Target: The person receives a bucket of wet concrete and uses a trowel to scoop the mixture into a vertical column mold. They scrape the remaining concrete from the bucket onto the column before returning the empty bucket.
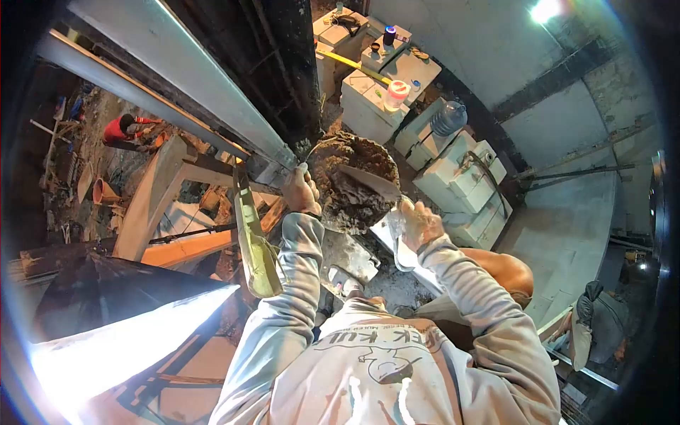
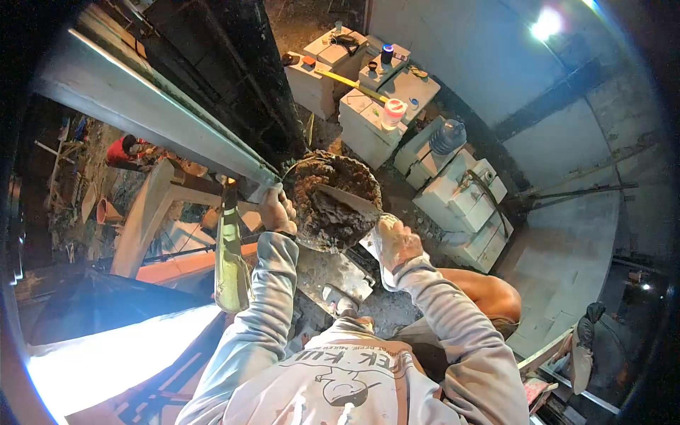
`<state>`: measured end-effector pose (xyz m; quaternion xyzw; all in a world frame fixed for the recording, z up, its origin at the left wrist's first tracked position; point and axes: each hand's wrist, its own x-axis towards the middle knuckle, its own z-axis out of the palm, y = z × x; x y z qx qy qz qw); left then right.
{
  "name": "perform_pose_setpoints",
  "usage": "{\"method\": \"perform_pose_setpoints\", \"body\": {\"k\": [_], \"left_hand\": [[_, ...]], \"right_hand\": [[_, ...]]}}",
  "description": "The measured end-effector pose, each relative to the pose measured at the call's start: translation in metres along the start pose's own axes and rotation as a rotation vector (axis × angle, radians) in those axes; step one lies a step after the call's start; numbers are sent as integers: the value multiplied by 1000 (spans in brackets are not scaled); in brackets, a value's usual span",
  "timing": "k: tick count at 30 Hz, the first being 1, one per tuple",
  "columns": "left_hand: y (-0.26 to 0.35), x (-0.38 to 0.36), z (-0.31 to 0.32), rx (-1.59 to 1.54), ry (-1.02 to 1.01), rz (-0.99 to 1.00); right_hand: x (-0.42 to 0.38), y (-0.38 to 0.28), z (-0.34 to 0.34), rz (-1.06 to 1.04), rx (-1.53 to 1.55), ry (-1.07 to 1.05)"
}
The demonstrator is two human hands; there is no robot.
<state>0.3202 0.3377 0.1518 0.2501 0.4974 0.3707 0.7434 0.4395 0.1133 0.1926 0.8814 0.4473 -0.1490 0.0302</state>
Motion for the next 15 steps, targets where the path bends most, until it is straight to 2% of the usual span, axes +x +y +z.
{"method": "perform_pose_setpoints", "body": {"k": [2, 4, 6, 8, 9, 11, 13, 15], "left_hand": [[-4, -1, 0, 64, -10, 17], [-11, 3, -4, 155, -74, 33], [-13, 1, 1, 108, -98, 70], [-8, -5, 9, 83, -84, 49], [-7, -6, 9, 72, -85, 38], [-6, -4, 4, 61, -79, 32], [-6, 0, -3, -17, -96, -57], [-3, -3, 1, -15, -80, -36]], "right_hand": [[3, -3, -23, 43, -111, -18], [9, 14, -42, 93, -113, 67], [15, 25, -54, 110, -128, 80], [21, 36, -45, 147, -222, -216], [22, 29, -45, 145, -224, -212], [23, 9, -45, 153, 29, -439], [37, 8, 11, 17, 144, -433], [53, -10, 41, -21, 85, -496]]}}
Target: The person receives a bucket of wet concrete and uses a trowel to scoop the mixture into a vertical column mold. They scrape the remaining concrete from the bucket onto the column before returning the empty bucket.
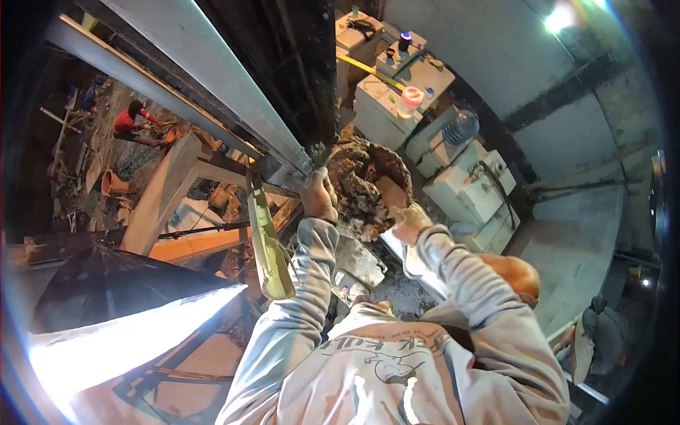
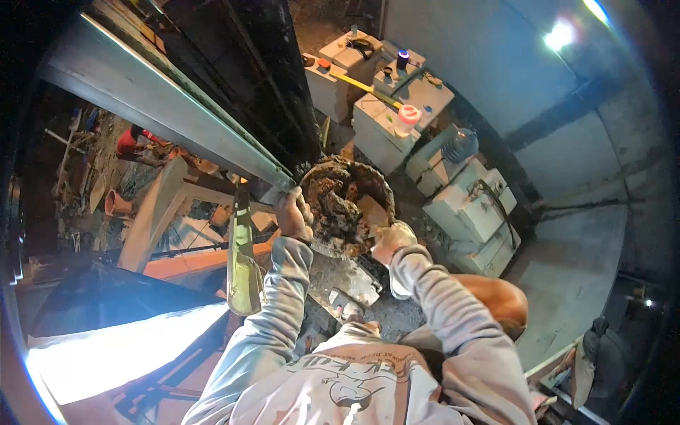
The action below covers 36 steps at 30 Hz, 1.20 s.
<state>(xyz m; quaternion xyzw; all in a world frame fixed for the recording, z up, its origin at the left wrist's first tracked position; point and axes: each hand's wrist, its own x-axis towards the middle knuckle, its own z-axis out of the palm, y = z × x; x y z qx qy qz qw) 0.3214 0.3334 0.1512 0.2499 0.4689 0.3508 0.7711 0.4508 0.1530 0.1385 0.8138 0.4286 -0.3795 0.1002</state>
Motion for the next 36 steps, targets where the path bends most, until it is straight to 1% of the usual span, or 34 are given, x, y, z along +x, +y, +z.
{"method": "perform_pose_setpoints", "body": {"k": [3, 5, 6, 9, 10, 11, 12, 14, 15, 18, 19, 20, 21, 22, 24, 26, 27, 28, 29, 30, 31, 32, 33, 34, 36], "left_hand": [[1, -3, 0, -15, 3, 26], [3, -2, 0, 5, 11, 24], [3, -3, -1, 14, 21, 11], [1, -3, 2, 38, 26, 33], [0, -3, 4, 46, 41, 48], [1, -2, 3, 46, 41, 50], [2, -2, -1, 26, 63, 20], [4, 0, -5, 1, 89, -9], [4, 1, -6, -8, 99, -12], [-1, 8, -10, -14, 107, -14], [-1, 8, -9, 31, 98, 47], [-2, 7, -7, 74, 89, 109], [-6, 16, -19, 139, 51, 92], [-4, 16, -20, 135, 49, 92], [-1, 15, -21, 91, -10, 26], [3, 6, -15, 117, -15, 40], [5, 3, -13, 145, -19, 48], [4, 3, -15, 146, -21, 47], [2, 5, -16, 71, 18, 18], [0, 6, -16, -6, 55, -11], [3, 4, -17, -11, 33, -20], [2, 4, -20, -14, 30, -23], [0, 7, -23, -46, 25, -21], [-1, 9, -24, -78, 19, -16], [1, 3, -22, -74, 45, -9]], "right_hand": [[30, -20, 16, -70, 180, -57], [39, -26, 18, -73, 370, -119], [41, -27, 20, -63, 504, -158], [39, -15, 34, -26, 1101, -286], [38, -11, 40, -29, 1237, -310], [37, -7, 46, -54, 1260, -309], [31, -7, 43, -92, 1216, -304], [21, -6, 36, -340, 325, -158], [2, -7, 22, -382, 204, -124], [-14, 2, 37, -369, 403, -212], [-21, 3, 39, -282, 536, -76], [-27, 6, 36, -187, 668, -54], [-33, 7, 30, -96, 805, -20], [-42, 10, 26, -95, 802, -17], [-63, 21, 18, -191, 1186, -50], [-106, 18, -27, -462, 750, 58], [-135, 9, -55, -315, 785, -1], [-149, 5, -68, -166, 817, -58], [-151, 16, -63, -164, 816, -56], [-155, 37, -55, 34, 1393, -287], [-159, 39, -65, 127, 1682, -411], [-163, 41, -76, 263, 1956, -525], [-174, 26, -121, -104, 1204, -369], [-173, 18, -152, -402, 427, -194], [-142, 0, -180, -283, 646, -325]]}}
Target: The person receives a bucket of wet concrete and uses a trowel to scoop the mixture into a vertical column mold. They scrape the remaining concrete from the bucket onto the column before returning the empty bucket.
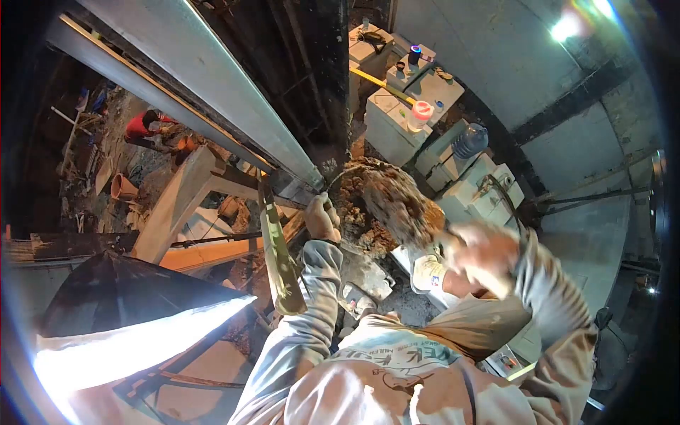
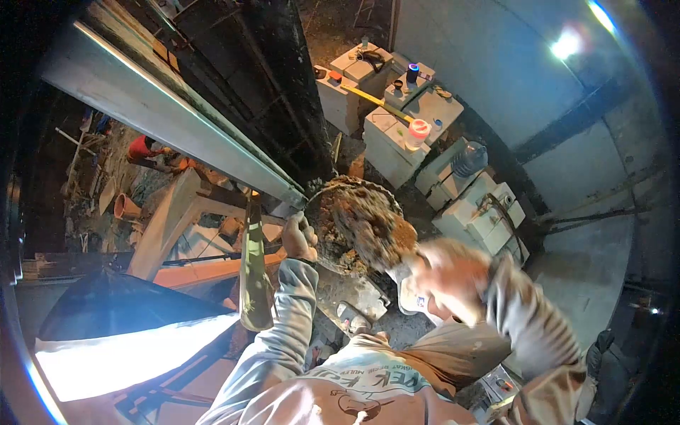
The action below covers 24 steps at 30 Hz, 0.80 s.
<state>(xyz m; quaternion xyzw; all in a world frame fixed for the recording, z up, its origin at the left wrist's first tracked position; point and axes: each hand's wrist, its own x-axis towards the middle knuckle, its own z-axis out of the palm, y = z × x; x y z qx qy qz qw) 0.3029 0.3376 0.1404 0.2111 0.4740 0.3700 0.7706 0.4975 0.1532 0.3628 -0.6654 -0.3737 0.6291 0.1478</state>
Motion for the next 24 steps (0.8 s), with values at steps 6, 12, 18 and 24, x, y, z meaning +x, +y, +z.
{"method": "perform_pose_setpoints", "body": {"k": [6, 12, 18, 24], "left_hand": [[-2, 3, 3, 12, 79, 17], [-2, 7, 8, 35, 74, -48], [-9, 5, 6, 77, -38, 48], [-4, -10, 20, 347, -76, 118]], "right_hand": [[189, -118, -51, -56, -663, 20], [201, -86, -64, -55, -801, 67], [99, 30, -64, 23, -1160, 285], [70, 93, -17, 295, -776, 660]]}}
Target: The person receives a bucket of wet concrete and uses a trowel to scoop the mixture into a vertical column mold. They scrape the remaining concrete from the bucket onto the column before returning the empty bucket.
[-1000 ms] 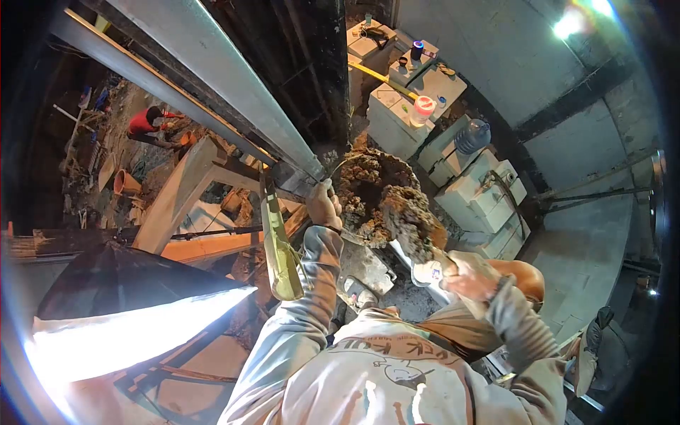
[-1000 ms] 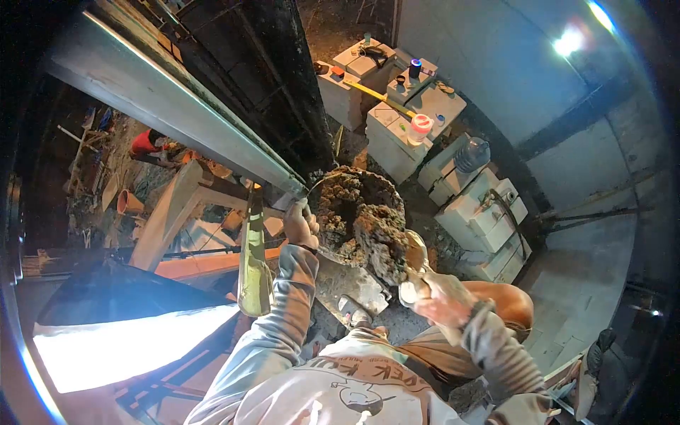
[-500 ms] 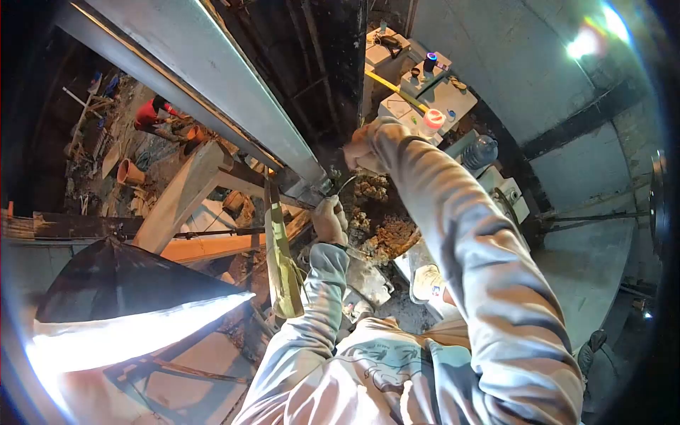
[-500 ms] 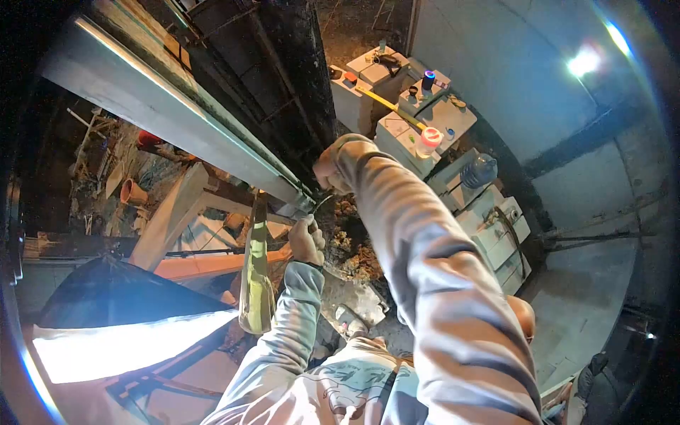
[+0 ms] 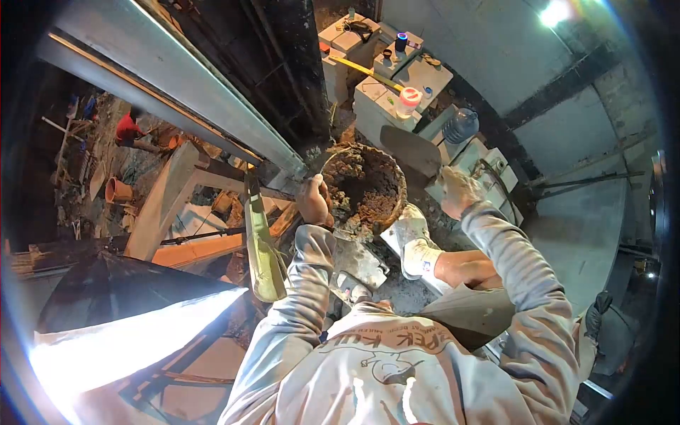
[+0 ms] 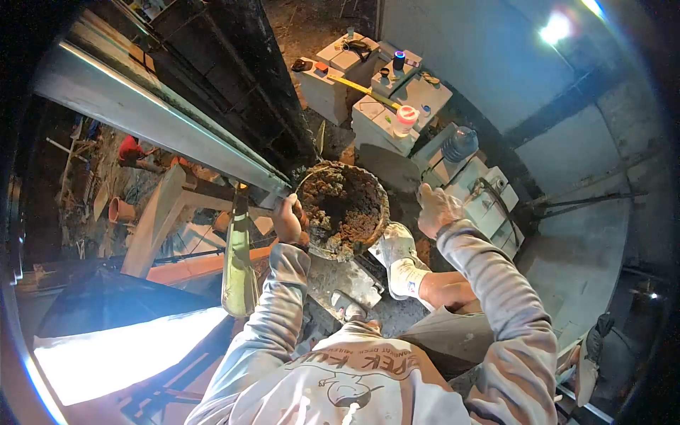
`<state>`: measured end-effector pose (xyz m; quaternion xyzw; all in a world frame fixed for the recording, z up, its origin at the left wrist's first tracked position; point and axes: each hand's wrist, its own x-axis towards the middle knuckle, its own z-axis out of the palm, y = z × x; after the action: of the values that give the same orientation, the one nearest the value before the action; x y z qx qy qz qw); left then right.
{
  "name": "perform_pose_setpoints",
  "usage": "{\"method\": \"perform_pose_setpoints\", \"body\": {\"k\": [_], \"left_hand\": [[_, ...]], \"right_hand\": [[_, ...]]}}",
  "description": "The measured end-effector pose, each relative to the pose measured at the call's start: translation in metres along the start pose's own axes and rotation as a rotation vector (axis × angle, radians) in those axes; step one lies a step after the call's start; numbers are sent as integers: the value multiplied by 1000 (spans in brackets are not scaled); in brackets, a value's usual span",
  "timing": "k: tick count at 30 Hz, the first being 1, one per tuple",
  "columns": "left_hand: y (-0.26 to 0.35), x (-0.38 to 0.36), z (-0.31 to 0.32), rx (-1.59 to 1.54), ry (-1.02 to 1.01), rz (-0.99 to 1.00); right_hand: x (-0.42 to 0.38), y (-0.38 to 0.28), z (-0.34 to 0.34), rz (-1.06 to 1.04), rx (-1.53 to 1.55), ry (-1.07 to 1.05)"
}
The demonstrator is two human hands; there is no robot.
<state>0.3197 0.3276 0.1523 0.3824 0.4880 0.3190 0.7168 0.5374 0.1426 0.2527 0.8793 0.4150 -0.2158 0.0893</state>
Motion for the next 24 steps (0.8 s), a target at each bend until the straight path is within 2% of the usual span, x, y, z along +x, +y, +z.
{"method": "perform_pose_setpoints", "body": {"k": [1, 2, 4, 6, 8, 10, 12, 13, 14, 15, 16, 17, 18, 21, 23, 24], "left_hand": [[-2, -2, 2, -19, -34, 1], [-5, -5, 6, -15, -33, 0], [-5, -12, 17, -171, -53, 17], [1, -15, 20, -155, -24, 52], [4, -14, 15, -142, 31, -21], [-2, -11, 15, -115, 4, 32], [-16, -6, 19, 6, -25, 161], [-3, -18, 28, -34, -29, 218], [7, -36, 34, 156, -8, 217], [-15, -26, 40, 235, -41, 385], [-7, -39, 51, 442, -42, 366], [-24, -38, 61, 555, -39, 499], [-17, -54, 73, 555, -32, 350], [-15, -64, 84, 707, -97, 303], [0, -69, 79, 894, -132, 306], [7, -68, 78, 901, -120, 303]], "right_hand": [[7, 1, 15, 22, 18, 105], [14, -2, 29, 22, 22, 102], [31, -16, 53, 73, 27, 280], [30, -29, 73, 34, 31, 220], [0, -46, 90, 30, 111, 239], [-34, -56, 104, 11, 142, 115], [-55, -55, 118, -116, 223, 291], [-67, -64, 89, -17, 136, 81], [-66, -61, 89, -28, 126, 73], [-63, -52, 88, -84, 57, 178], [-59, -49, 84, -138, -10, 283], [-52, -53, 79, -158, 22, 387], [-38, -56, 85, -162, 15, 391], [14, -65, 115, -133, 23, 417], [40, -86, 120, -128, 213, 563], [55, -90, 123, -139, 220, 559]]}}
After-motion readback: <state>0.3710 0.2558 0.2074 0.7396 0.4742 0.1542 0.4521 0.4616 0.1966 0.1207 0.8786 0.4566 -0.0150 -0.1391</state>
